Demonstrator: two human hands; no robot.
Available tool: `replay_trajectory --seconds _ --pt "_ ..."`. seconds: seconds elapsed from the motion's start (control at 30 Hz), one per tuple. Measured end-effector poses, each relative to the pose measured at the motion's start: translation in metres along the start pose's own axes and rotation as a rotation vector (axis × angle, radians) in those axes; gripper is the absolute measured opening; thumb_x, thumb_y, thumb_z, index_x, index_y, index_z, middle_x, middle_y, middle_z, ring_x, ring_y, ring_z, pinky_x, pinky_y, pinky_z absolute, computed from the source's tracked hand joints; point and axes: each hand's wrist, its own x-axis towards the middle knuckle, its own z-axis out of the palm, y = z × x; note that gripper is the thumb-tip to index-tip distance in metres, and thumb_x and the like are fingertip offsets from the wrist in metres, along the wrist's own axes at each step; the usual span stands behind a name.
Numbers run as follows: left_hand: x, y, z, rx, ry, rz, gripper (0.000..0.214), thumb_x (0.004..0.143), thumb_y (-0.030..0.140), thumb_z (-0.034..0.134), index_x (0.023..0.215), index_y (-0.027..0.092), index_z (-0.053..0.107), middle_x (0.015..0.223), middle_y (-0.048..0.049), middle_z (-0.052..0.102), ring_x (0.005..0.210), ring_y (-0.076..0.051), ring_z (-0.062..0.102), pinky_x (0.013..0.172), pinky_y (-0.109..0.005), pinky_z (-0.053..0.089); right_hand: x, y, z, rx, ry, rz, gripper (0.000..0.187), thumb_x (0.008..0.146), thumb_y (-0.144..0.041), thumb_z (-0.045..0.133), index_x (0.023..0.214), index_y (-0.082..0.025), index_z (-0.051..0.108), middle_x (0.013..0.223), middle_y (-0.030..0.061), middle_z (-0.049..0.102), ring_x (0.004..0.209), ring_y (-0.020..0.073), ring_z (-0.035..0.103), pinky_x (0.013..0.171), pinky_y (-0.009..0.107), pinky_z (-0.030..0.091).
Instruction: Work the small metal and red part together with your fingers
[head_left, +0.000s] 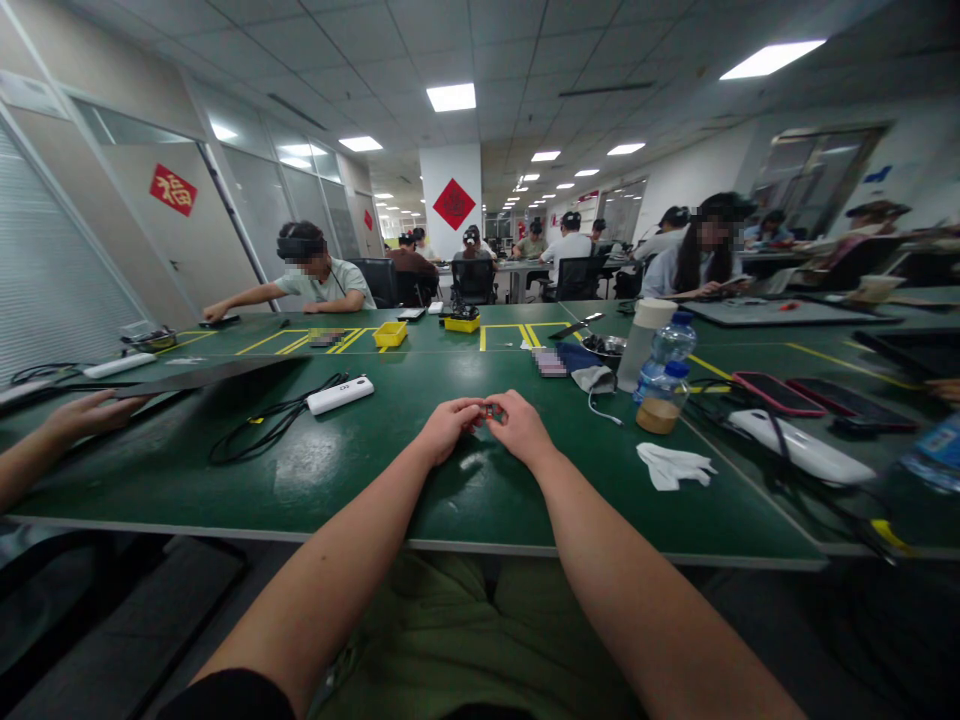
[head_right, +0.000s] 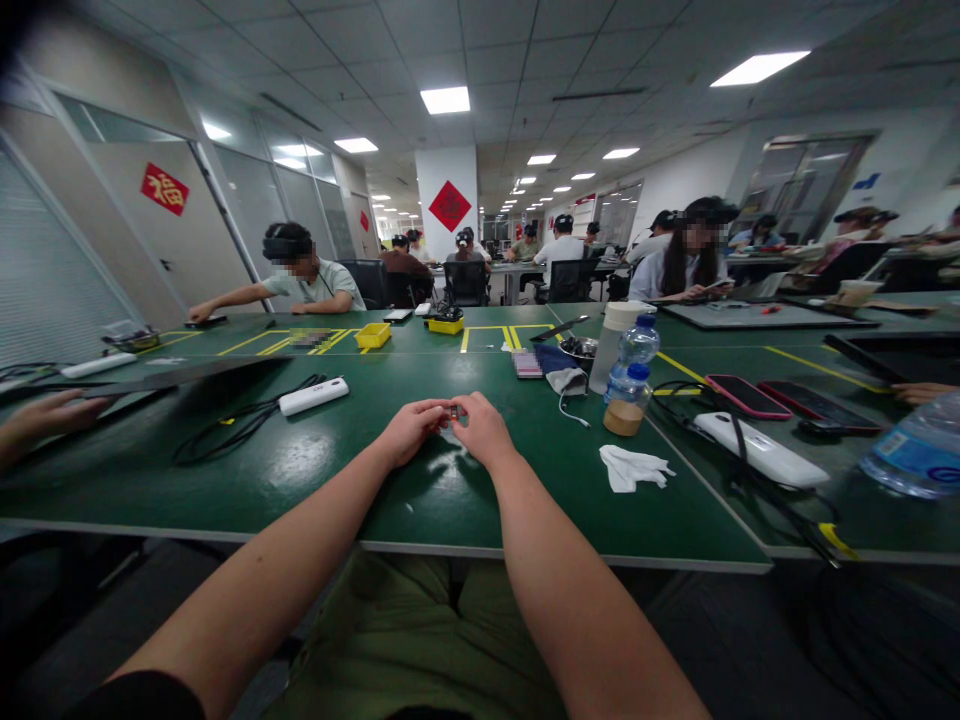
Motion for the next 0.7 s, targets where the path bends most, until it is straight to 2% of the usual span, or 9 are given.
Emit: replay_trajectory --seconds 0.13,0.23,0.33,0.43,0.53,0.7 --pt "-0.005 0.005 0.004 0.043 -0.04 0.003 0.034 0.074 0.035 0.067 0.101 0.014 0.072 0.086 -0.0058 0.071 0.067 -0.014 0.058 0.061 -0.025 0.043 0.0 -0.002 -0.001 -0.031 -0.002 -0.015 0.026 0.077 -0.019 0.063 0.102 -0.023 0.067 0.087 0.0033 0.056 0.074 0.0163 0.054 0.068 0.027 0.044" --pt "-0.006 0.008 0.007 0.055 -0.051 -0.023 0.026 0.07 0.032 0.071 0.09 0.014 0.073 0.077 -0.0034 0.07 0.059 -0.012 0.054 0.056 -0.023 0.041 -0.001 -0.001 0.001 -0.024 -0.03 -0.028 0.023 0.078 -0.02 0.062 0.101 -0.023 0.067 0.087 0.0033 0.056 0.075 0.0164 0.055 0.071 0.028 0.045" --pt "-0.003 0.007 0.006 0.023 -0.003 -0.063 0.02 0.07 0.03 0.069 0.081 0.013 0.069 0.069 -0.0038 0.066 0.052 -0.01 0.051 0.049 -0.023 0.037 -0.001 0.002 0.006 0.031 -0.059 0.006 0.038 0.077 -0.025 0.065 0.114 -0.021 0.062 0.092 0.004 0.057 0.072 0.0153 0.054 0.07 0.029 0.046" --pt "0.001 0.005 0.002 -0.005 0.069 -0.08 0.02 0.077 0.032 0.059 0.081 0.014 0.064 0.072 -0.0081 0.066 0.055 -0.012 0.056 0.048 -0.023 0.039 -0.002 0.006 0.009 0.084 -0.078 0.064 0.053 0.076 -0.031 0.067 0.125 -0.019 0.053 0.094 0.0039 0.059 0.07 0.0144 0.054 0.069 0.029 0.046" --pt "0.004 0.004 -0.001 0.016 0.129 -0.066 0.021 0.08 0.035 0.053 0.078 0.015 0.059 0.075 -0.0103 0.066 0.058 -0.013 0.059 0.051 -0.025 0.043 -0.002 0.008 0.009 0.115 -0.104 0.112 0.051 0.077 -0.029 0.064 0.126 -0.02 0.053 0.091 0.002 0.061 0.065 0.0128 0.054 0.068 0.028 0.045" --pt "0.005 0.001 0.001 0.24 0.201 0.019 0.02 0.082 0.035 0.05 0.084 0.018 0.059 0.072 -0.0047 0.063 0.052 -0.012 0.051 0.051 -0.026 0.04 -0.001 0.01 0.006 0.16 -0.068 0.168 0.045 0.078 -0.029 0.061 0.122 -0.021 0.055 0.083 -0.0003 0.063 0.057 0.012 0.052 0.063 0.028 0.044"
